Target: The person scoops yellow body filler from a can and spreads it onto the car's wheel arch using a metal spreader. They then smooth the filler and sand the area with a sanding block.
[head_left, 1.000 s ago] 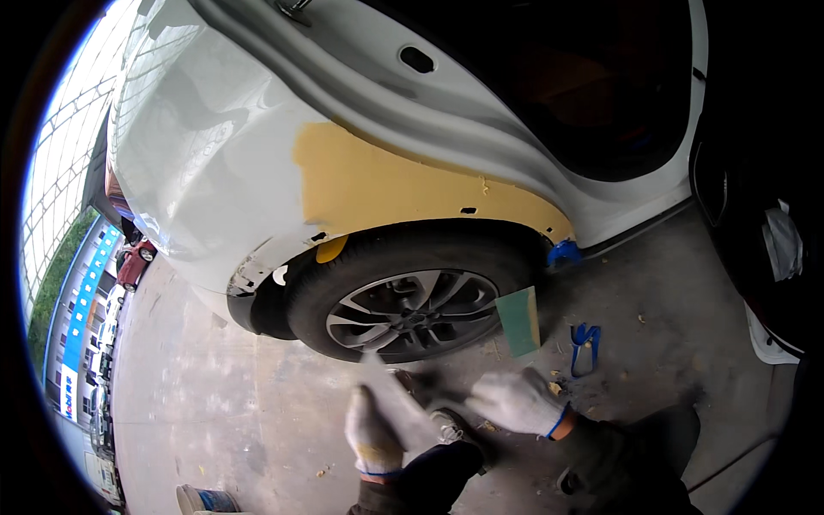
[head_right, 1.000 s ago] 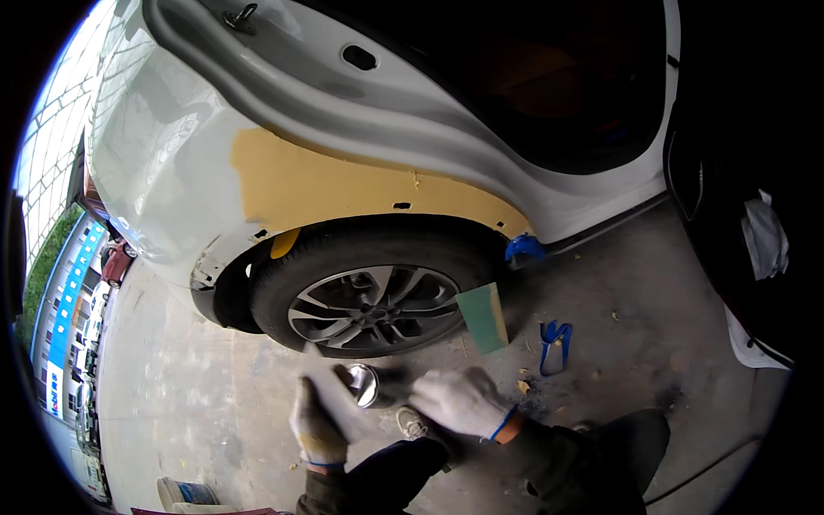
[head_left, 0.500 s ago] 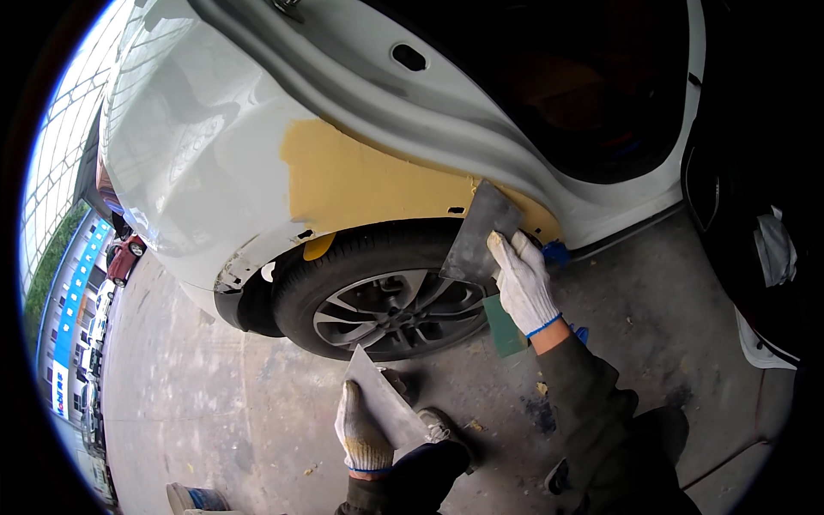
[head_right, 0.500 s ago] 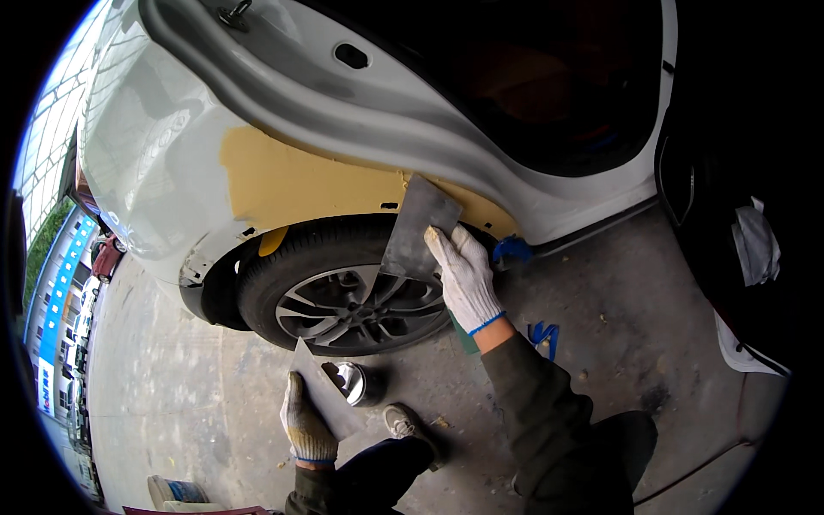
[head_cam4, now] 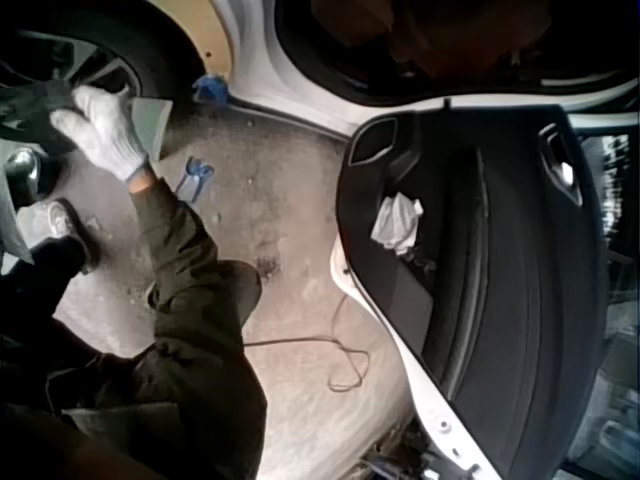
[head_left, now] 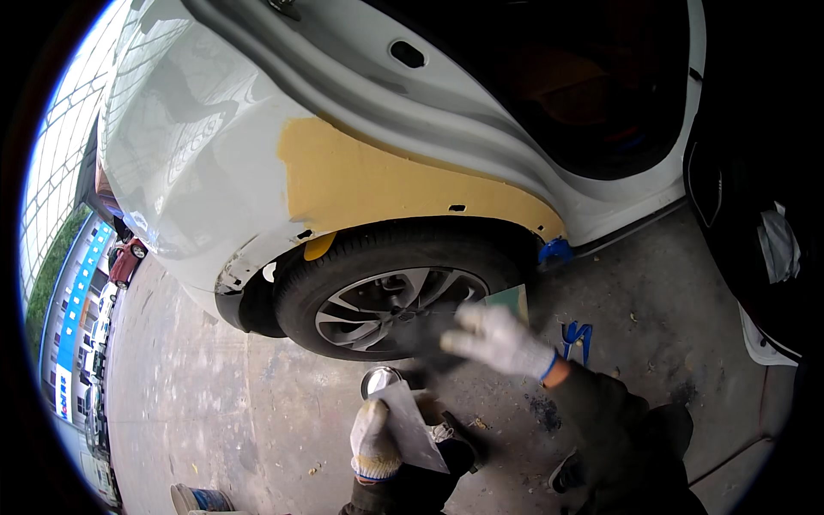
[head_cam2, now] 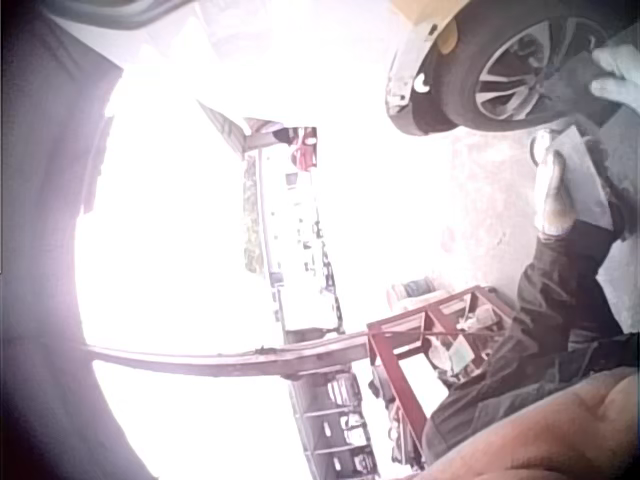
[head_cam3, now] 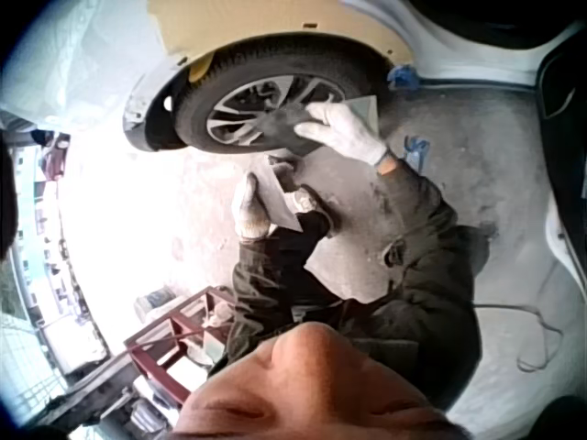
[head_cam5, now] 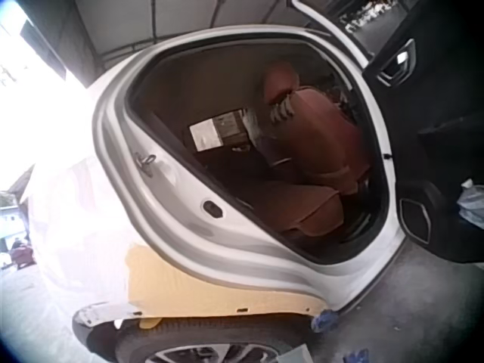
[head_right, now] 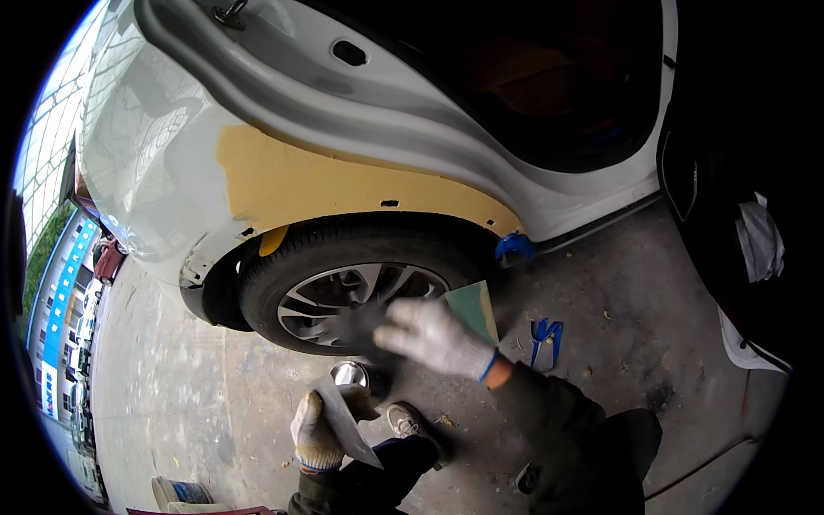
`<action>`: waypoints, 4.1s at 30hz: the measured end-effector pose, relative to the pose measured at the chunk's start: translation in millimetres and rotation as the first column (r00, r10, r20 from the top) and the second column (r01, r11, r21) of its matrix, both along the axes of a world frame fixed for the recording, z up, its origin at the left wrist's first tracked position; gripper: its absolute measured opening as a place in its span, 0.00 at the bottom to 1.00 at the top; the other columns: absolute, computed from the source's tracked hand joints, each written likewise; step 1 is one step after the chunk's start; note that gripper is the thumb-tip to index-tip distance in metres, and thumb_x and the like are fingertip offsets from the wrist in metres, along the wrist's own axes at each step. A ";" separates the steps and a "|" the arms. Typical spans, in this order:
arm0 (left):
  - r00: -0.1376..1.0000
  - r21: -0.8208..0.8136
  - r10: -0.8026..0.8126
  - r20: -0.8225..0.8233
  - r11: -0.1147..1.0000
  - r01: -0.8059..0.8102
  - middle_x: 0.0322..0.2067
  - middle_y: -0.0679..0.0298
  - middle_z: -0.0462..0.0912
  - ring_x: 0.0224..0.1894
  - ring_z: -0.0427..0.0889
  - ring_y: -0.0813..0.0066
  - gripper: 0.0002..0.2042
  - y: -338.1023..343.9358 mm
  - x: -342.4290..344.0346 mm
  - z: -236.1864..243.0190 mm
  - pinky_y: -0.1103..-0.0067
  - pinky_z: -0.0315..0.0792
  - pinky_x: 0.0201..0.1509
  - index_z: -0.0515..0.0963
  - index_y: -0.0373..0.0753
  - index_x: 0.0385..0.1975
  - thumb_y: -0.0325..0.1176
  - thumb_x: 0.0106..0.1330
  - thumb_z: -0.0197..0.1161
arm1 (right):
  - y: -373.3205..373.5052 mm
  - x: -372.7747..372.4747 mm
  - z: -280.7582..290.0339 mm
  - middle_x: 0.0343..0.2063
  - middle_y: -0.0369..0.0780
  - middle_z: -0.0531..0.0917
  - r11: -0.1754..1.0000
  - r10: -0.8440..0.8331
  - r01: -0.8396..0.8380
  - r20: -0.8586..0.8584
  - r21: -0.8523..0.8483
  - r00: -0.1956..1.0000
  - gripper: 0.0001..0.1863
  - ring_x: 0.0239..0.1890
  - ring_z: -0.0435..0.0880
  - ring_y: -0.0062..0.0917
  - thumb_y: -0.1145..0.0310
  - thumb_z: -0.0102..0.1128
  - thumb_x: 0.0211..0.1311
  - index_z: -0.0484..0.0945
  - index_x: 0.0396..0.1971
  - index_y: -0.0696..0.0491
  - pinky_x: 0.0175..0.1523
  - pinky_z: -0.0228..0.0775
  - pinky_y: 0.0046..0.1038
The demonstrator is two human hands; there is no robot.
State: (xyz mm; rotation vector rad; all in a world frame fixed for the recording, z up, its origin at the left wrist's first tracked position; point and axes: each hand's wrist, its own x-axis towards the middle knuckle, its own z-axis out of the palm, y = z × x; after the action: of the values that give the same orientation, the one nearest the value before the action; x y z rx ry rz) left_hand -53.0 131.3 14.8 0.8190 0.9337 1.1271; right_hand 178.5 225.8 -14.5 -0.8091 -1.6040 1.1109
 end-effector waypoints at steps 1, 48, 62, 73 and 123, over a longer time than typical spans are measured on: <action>0.999 -0.013 0.026 0.029 1.000 -0.026 0.45 0.44 0.82 0.47 0.83 0.50 0.36 3.8 2.1 1.7 0.64 0.77 0.54 0.73 0.21 0.53 0.58 0.70 0.51 | -12.7 -3.8 -7.2 0.23 0.38 0.80 0.993 -0.003 -0.024 0.222 0.119 0.975 0.12 0.25 0.78 0.23 0.60 0.65 0.64 0.80 0.31 0.55 0.33 0.72 0.29; 0.732 0.310 0.018 -0.681 0.913 0.265 0.22 0.45 0.79 0.25 0.76 0.50 0.23 -37.1 42.3 -14.4 0.68 0.72 0.33 0.83 0.34 0.32 0.51 0.73 0.55 | -204.3 1.3 28.5 0.34 0.27 0.79 0.890 -0.338 0.231 -0.230 -0.393 0.913 0.08 0.37 0.77 0.13 0.67 0.57 0.71 0.79 0.41 0.56 0.44 0.71 0.19; 0.999 0.000 0.018 0.050 1.000 -0.018 0.34 0.63 0.86 0.37 0.80 0.81 0.12 -214.6 58.9 -140.1 0.80 0.75 0.40 0.82 0.29 0.37 0.33 0.72 0.59 | -305.0 -42.7 6.7 0.27 0.58 0.77 0.929 -0.278 0.369 0.609 -0.025 0.743 0.23 0.34 0.79 0.55 0.52 0.56 0.69 0.73 0.27 0.60 0.35 0.66 0.45; 0.994 0.129 0.105 -0.007 0.986 -0.104 0.33 0.65 0.85 0.33 0.80 0.81 0.10 -257.1 52.7 -110.3 0.81 0.75 0.35 0.82 0.30 0.36 0.31 0.73 0.58 | -351.7 -42.7 26.2 0.24 0.58 0.76 0.965 -0.244 0.257 0.510 0.046 0.825 0.23 0.31 0.79 0.53 0.54 0.55 0.70 0.74 0.26 0.62 0.33 0.66 0.43; 0.920 0.015 0.048 -0.389 0.999 -0.046 0.37 0.64 0.86 0.36 0.80 0.82 0.16 -163.8 -135.8 -21.9 0.82 0.74 0.41 0.82 0.30 0.45 0.37 0.66 0.68 | -219.3 -92.5 -66.8 0.53 0.46 0.79 0.995 -0.035 -0.011 0.446 0.101 0.895 0.25 0.57 0.78 0.37 0.81 0.57 0.60 0.68 0.59 0.64 0.64 0.69 0.30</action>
State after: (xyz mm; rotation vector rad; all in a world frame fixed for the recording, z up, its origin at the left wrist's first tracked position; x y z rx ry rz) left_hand -188.7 -32.6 -7.1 1.0537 1.2871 1.0242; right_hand 86.0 6.5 -81.3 -1.0600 -2.0148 0.8620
